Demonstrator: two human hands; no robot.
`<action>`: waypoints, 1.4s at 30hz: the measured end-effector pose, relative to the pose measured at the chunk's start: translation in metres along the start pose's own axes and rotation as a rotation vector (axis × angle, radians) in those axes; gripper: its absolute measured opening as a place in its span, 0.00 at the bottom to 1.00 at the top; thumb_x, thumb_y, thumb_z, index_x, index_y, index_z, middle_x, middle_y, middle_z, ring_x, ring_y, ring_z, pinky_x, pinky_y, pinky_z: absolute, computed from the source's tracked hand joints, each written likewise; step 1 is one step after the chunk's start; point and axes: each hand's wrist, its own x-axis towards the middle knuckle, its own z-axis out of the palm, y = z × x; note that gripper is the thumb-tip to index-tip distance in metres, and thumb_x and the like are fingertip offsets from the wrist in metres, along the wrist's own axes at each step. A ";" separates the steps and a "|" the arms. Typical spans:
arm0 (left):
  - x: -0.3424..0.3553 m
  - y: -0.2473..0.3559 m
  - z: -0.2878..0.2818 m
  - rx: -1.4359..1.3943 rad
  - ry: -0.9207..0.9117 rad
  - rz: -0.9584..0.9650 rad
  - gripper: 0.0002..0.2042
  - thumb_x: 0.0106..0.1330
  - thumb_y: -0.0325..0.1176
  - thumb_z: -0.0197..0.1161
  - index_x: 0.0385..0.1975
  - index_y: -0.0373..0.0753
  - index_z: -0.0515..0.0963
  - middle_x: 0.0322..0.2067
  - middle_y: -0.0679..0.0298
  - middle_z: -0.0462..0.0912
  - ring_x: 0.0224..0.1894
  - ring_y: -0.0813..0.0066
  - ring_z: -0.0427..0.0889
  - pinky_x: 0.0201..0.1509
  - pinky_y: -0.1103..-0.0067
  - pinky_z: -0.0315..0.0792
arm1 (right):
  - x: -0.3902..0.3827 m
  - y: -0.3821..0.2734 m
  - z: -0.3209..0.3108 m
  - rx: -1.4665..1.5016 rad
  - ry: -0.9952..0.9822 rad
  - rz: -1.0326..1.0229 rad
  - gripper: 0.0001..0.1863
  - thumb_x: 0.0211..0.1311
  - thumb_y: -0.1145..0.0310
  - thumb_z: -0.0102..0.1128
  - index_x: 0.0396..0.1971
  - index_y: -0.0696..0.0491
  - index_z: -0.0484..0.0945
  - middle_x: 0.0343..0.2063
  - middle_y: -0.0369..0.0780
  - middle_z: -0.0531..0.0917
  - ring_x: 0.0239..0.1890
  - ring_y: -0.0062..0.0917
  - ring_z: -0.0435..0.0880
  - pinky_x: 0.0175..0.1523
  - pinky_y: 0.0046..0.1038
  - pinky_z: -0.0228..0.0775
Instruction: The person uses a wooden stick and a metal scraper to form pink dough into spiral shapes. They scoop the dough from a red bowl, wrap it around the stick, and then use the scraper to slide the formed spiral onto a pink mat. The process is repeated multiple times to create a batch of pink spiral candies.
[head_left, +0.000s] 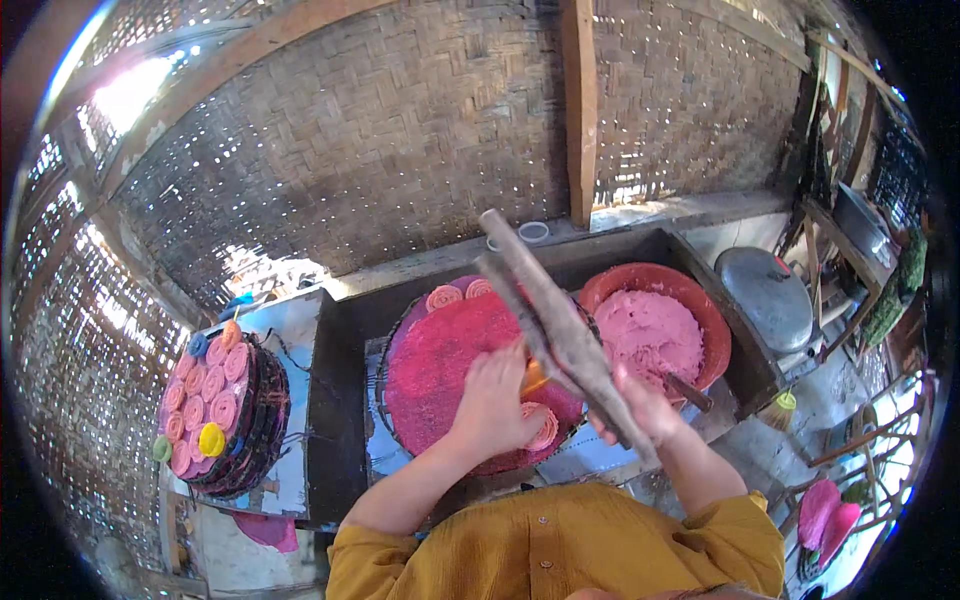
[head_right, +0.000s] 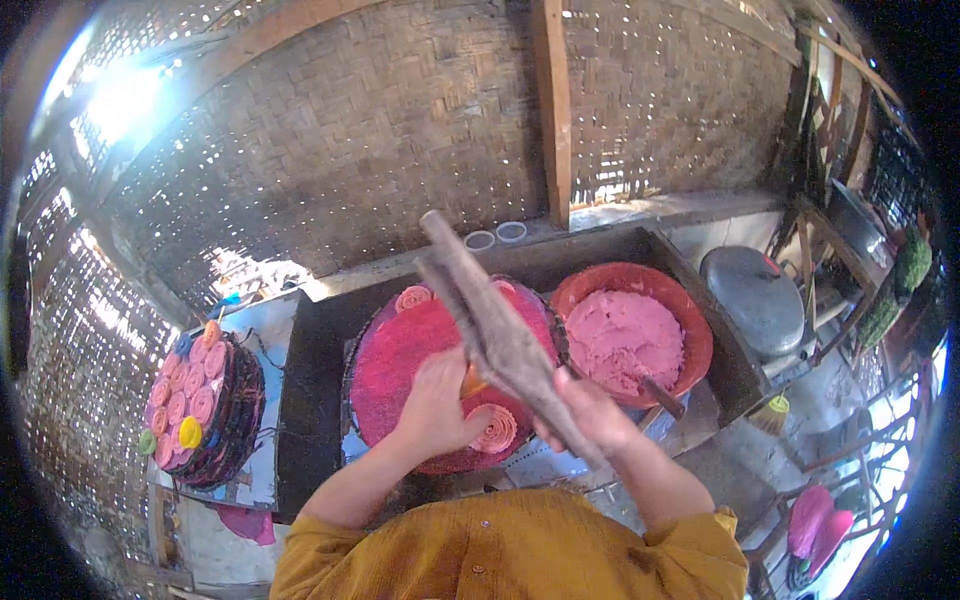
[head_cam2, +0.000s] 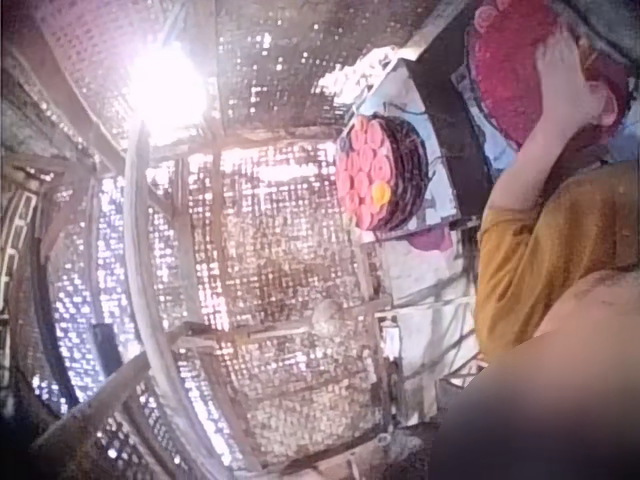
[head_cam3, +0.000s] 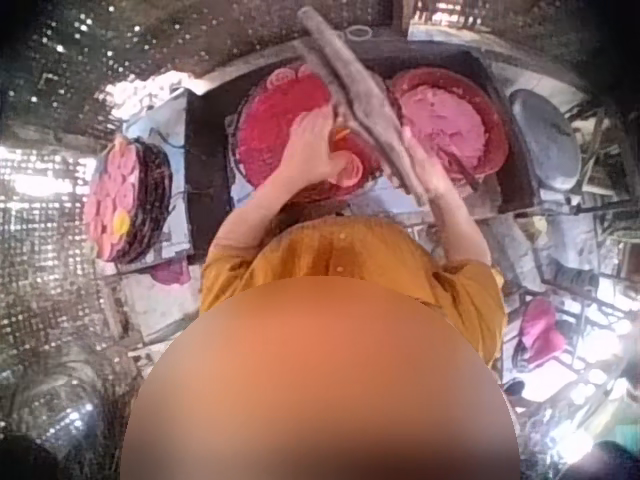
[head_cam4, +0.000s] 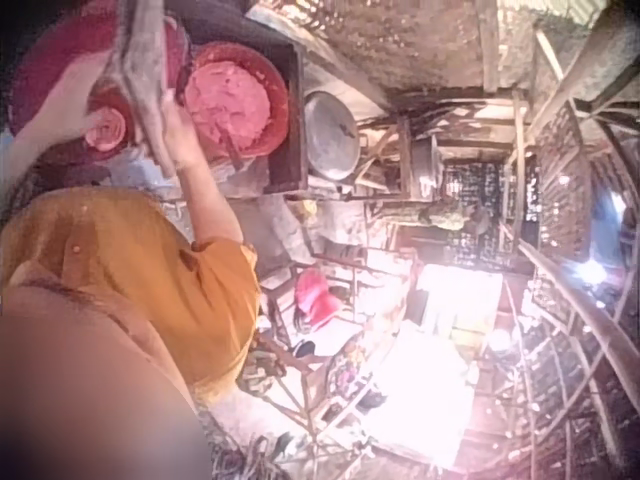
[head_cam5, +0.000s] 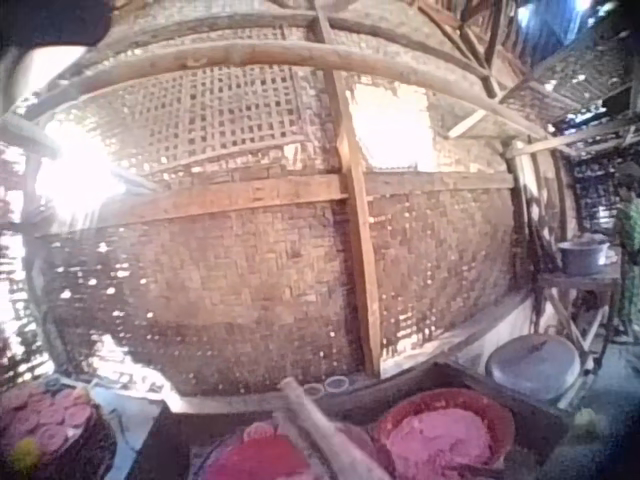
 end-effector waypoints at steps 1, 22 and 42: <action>0.015 0.007 0.000 -0.047 -0.031 -0.073 0.23 0.45 0.42 0.64 0.41 0.37 0.73 0.38 0.56 0.77 0.44 0.54 0.74 0.46 0.63 0.67 | 0.003 -0.003 0.005 -0.119 -0.035 -0.021 0.32 0.64 0.41 0.30 0.31 0.57 0.74 0.18 0.39 0.78 0.17 0.21 0.76 0.21 0.22 0.68; 0.058 0.095 -0.050 -0.021 -0.271 0.255 0.12 0.50 0.39 0.62 0.31 0.40 0.77 0.26 0.61 0.81 0.26 0.64 0.81 0.29 0.72 0.75 | -0.120 -0.123 -0.064 -0.513 0.300 -0.835 0.28 0.42 0.75 0.60 0.45 0.55 0.58 0.23 0.35 0.73 0.23 0.23 0.73 0.30 0.25 0.68; 0.063 0.059 0.020 -1.217 0.496 0.109 0.16 0.57 0.41 0.62 0.39 0.41 0.68 0.41 0.61 0.66 0.50 0.53 0.69 0.49 0.59 0.72 | 0.047 0.084 -0.242 -1.487 0.069 0.186 0.26 0.44 0.46 0.54 0.35 0.54 0.79 0.33 0.49 0.80 0.36 0.43 0.79 0.41 0.38 0.70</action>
